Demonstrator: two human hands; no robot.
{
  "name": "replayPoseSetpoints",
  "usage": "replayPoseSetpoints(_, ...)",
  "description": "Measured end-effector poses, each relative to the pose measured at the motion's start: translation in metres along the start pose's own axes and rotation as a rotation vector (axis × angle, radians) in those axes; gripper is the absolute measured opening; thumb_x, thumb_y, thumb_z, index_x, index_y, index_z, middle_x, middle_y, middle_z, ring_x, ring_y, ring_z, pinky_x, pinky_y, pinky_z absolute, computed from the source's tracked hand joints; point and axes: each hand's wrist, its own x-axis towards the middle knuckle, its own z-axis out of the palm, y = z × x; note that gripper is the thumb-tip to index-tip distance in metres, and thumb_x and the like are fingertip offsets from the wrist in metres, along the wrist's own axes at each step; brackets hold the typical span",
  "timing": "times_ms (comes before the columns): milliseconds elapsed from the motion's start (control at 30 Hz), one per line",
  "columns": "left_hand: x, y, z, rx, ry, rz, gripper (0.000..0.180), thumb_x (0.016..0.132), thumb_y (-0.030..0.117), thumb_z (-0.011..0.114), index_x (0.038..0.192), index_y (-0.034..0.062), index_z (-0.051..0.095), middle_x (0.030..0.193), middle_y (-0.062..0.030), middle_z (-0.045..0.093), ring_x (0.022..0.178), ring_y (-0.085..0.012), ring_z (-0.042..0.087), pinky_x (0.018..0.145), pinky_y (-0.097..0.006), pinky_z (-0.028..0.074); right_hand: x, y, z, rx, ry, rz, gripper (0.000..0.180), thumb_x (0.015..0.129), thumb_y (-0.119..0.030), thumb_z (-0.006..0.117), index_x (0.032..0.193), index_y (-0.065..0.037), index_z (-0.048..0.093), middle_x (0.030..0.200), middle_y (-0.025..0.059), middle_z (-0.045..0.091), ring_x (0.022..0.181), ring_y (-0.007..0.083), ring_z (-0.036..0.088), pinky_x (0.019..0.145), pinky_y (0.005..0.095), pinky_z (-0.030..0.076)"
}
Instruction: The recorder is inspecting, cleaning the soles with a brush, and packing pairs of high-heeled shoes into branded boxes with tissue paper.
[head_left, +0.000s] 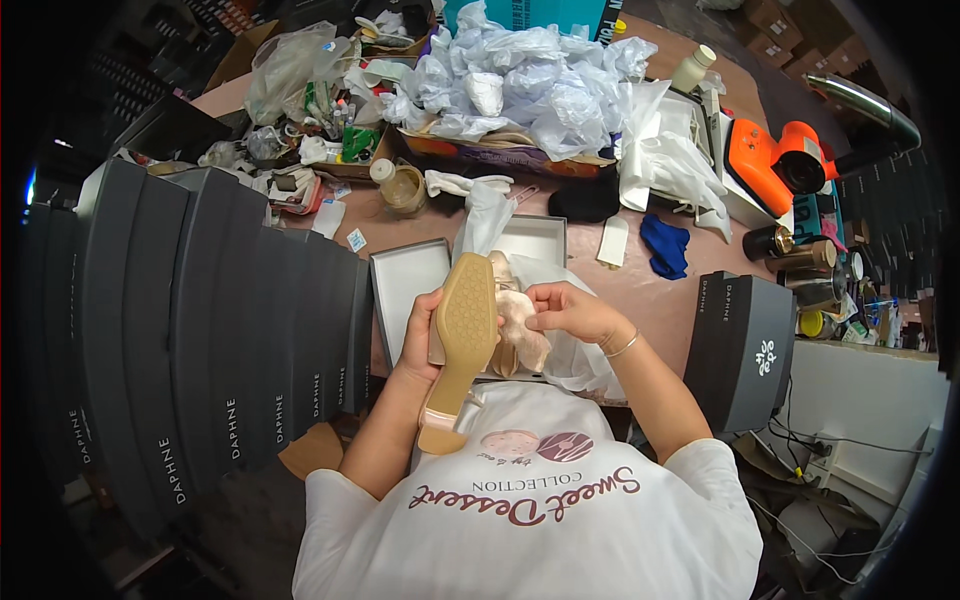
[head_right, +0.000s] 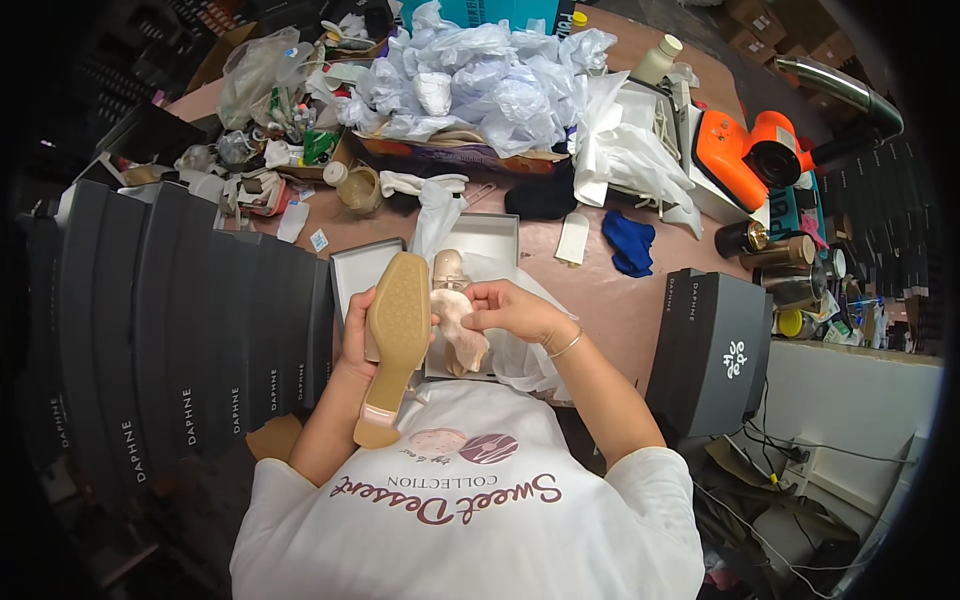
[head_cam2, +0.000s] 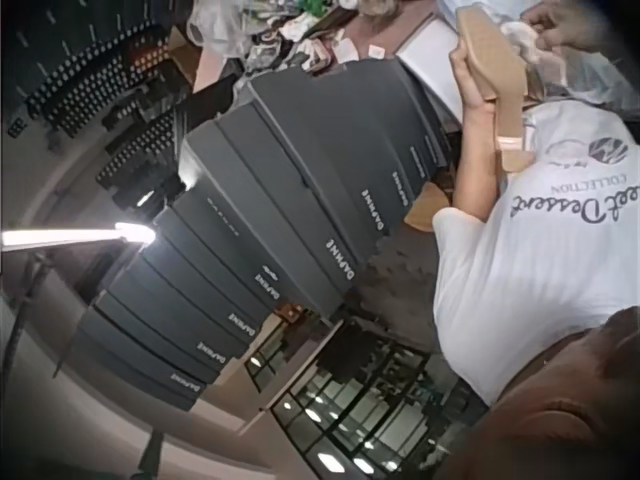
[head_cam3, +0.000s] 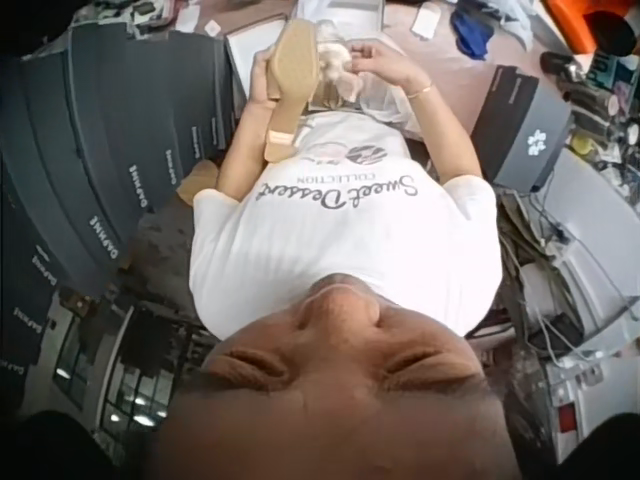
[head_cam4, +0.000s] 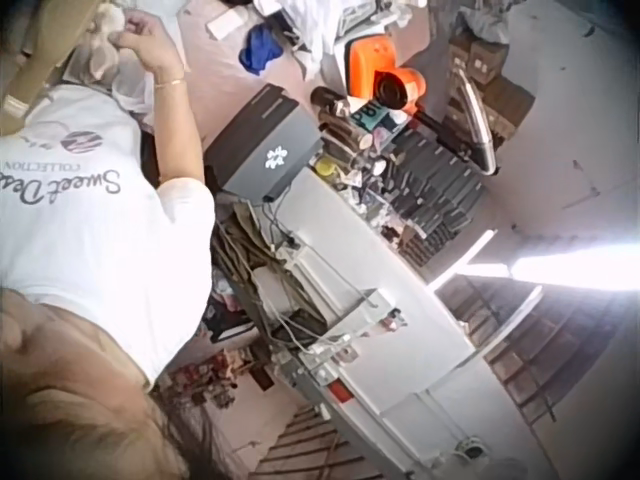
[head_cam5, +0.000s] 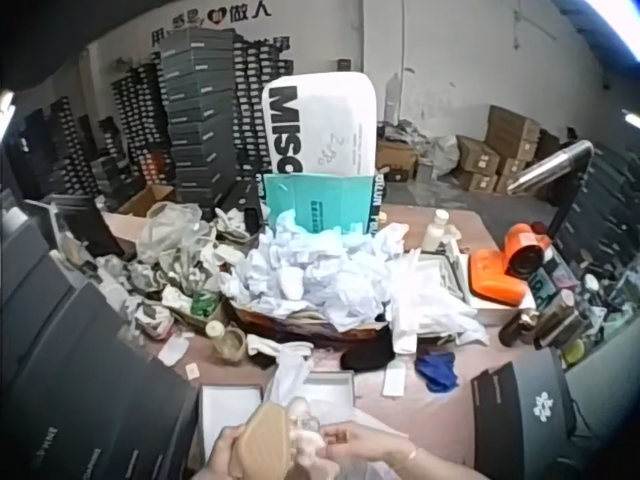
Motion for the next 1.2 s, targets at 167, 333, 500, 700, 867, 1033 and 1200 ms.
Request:
replayPoseSetpoints(167,-0.008,-0.005,0.015,-0.066,0.046,0.069,0.059,0.085,0.043,0.044,0.128,0.0021,0.043,0.107,-0.0219,0.059,0.09,-0.0316,0.064,0.075,-0.04,0.055,-0.001,0.02,0.017,0.308,0.125,-0.143,0.043,0.083,-0.005,0.058,0.124,-0.004,0.045,0.114,0.0069,0.058,0.103,0.0149,0.057,0.091,0.0304,0.047)
replayPoseSetpoints(333,-0.009,-0.016,-0.008,-0.109,-0.015,-0.033,0.063,0.084,0.046,0.046,0.132,0.0056,0.043,0.121,-0.0202,0.054,0.096,-0.0365,0.062,0.076,-0.047,0.055,-0.002,0.02,0.035,0.337,0.268,-0.214,0.049,0.085,-0.005,0.056,0.131,-0.006,0.04,0.107,0.0054,0.059,0.093,0.0102,0.057,0.081,0.026,0.048)
replayPoseSetpoints(500,-0.012,-0.017,0.001,-0.084,0.043,-0.039,0.059,0.083,0.045,0.048,0.128,0.0058,0.046,0.113,-0.0174,0.058,0.095,-0.037,0.062,0.075,-0.047,0.055,-0.011,0.013,0.039,0.018,0.319,-0.212,0.054,0.087,-0.004,0.053,0.138,-0.01,0.036,0.092,-0.0008,0.057,0.075,0.0032,0.048,0.064,0.0194,0.04)
replayPoseSetpoints(700,-0.016,-0.017,0.007,-0.08,0.031,0.018,0.06,0.082,0.047,0.048,0.127,0.0065,0.048,0.104,-0.0179,0.061,0.092,-0.036,0.063,0.072,-0.046,0.056,-0.017,0.015,0.051,-0.332,0.437,-0.433,0.061,0.089,-0.005,0.053,0.144,-0.011,0.028,0.092,0.0006,0.058,0.073,0.0042,0.048,0.064,0.0202,0.043)
replayPoseSetpoints(867,-0.017,-0.014,0.004,-0.039,-0.008,-0.008,0.06,0.082,0.048,0.048,0.126,0.0067,0.048,0.102,-0.0254,0.061,0.085,-0.0352,0.065,0.071,-0.042,0.057,-0.024,0.004,0.065,-0.431,0.461,-0.407,0.052,0.088,-0.012,0.061,0.136,-0.006,0.04,0.098,0.0021,0.059,0.08,0.0055,0.05,0.067,0.0213,0.044)
replayPoseSetpoints(1033,-0.017,-0.017,-0.004,-0.001,0.007,-0.007,0.062,0.081,0.049,0.048,0.126,0.0055,0.047,0.101,-0.0281,0.061,0.083,-0.0342,0.066,0.07,-0.039,0.057,-0.027,-0.003,0.06,-0.641,0.403,-0.179,0.026,0.086,-0.019,0.062,0.103,0.001,0.063,0.097,0.0071,0.06,0.08,0.0092,0.052,0.07,0.0238,0.043)
replayPoseSetpoints(1200,-0.022,-0.021,0.007,-0.052,-0.013,0.029,0.065,0.081,0.049,0.046,0.126,0.0016,0.046,0.102,-0.0271,0.061,0.082,-0.032,0.066,0.07,-0.036,0.057,-0.025,0.002,0.063,-0.575,0.321,-0.272,0.023,0.087,-0.021,0.06,0.085,0.001,0.067,0.085,0.0034,0.062,0.081,0.0074,0.051,0.068,0.024,0.043)
